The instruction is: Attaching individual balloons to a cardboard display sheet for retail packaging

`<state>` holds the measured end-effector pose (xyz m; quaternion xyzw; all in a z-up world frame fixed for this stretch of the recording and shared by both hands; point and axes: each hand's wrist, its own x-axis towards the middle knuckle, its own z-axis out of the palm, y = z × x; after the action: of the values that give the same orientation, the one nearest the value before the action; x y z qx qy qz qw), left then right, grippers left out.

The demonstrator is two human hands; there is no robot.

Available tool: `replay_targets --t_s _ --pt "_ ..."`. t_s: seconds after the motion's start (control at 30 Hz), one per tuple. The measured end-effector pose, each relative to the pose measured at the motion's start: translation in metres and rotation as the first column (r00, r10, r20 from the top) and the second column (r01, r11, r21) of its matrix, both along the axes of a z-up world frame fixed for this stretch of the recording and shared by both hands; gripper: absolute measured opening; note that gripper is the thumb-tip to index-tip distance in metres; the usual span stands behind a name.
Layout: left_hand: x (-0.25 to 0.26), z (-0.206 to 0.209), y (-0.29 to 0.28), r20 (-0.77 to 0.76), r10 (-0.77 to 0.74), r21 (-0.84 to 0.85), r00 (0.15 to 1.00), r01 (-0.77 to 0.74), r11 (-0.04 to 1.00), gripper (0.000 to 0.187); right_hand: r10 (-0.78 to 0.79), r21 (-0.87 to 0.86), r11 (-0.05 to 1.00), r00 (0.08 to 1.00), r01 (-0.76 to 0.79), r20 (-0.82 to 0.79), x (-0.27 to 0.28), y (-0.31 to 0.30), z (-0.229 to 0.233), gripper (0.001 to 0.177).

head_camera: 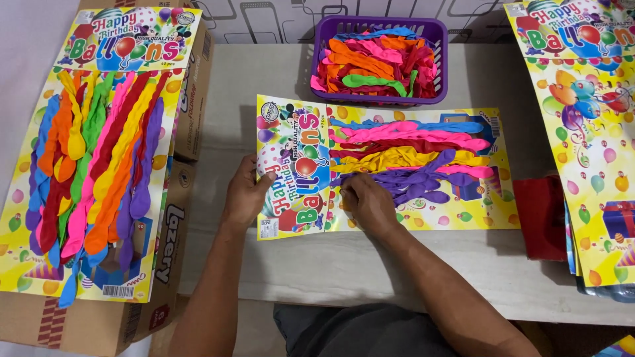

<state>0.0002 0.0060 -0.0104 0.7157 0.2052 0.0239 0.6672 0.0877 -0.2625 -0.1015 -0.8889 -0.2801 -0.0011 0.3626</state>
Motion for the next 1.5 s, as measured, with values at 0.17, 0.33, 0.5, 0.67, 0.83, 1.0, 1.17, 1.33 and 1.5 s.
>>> replay_targets --t_s 0.17,0.33,0.5,0.67,0.83,1.0,1.17,1.33,1.5 --pt "0.002 -0.001 0.001 0.008 0.002 0.014 1.0 -0.002 1.0 0.042 0.033 -0.01 0.999 0.999 -0.032 0.026 -0.002 -0.002 0.003 0.009" --pt "0.002 0.005 -0.001 -0.036 0.02 0.044 0.999 -0.018 0.999 0.041 0.083 0.049 0.995 0.996 -0.084 0.018 0.001 -0.006 -0.002 0.008" --pt "0.001 0.009 -0.005 -0.04 0.025 0.049 0.999 -0.023 0.999 0.042 -0.008 0.064 0.998 0.998 0.004 0.066 -0.005 0.001 0.009 0.01" --pt "0.003 0.015 -0.007 -0.045 0.035 0.056 0.998 -0.032 0.998 0.042 -0.013 0.02 1.0 0.99 0.011 0.138 -0.004 0.003 0.0 0.01" --pt "0.001 0.017 -0.007 -0.078 0.047 0.097 0.996 -0.039 0.995 0.041 0.033 0.057 0.998 0.988 -0.042 0.148 -0.005 -0.001 -0.011 0.009" --pt "-0.001 0.013 -0.006 -0.048 0.05 0.071 0.998 -0.046 0.996 0.042 0.068 0.06 0.994 0.945 -0.091 0.319 -0.001 -0.002 -0.022 0.005" --pt "0.001 0.012 -0.003 -0.074 0.05 0.07 0.996 -0.045 0.997 0.043 0.077 0.1 0.988 0.927 -0.121 0.367 -0.002 -0.003 -0.017 0.007" --pt "0.001 0.008 -0.002 -0.083 0.056 0.082 0.995 -0.049 0.995 0.043 0.064 0.136 0.983 0.922 -0.124 0.382 -0.004 -0.003 -0.007 0.007" --pt "0.001 0.002 0.001 -0.043 0.043 0.047 0.998 -0.041 0.998 0.044 0.062 0.192 0.973 0.943 -0.13 0.326 -0.005 -0.004 0.007 0.014"
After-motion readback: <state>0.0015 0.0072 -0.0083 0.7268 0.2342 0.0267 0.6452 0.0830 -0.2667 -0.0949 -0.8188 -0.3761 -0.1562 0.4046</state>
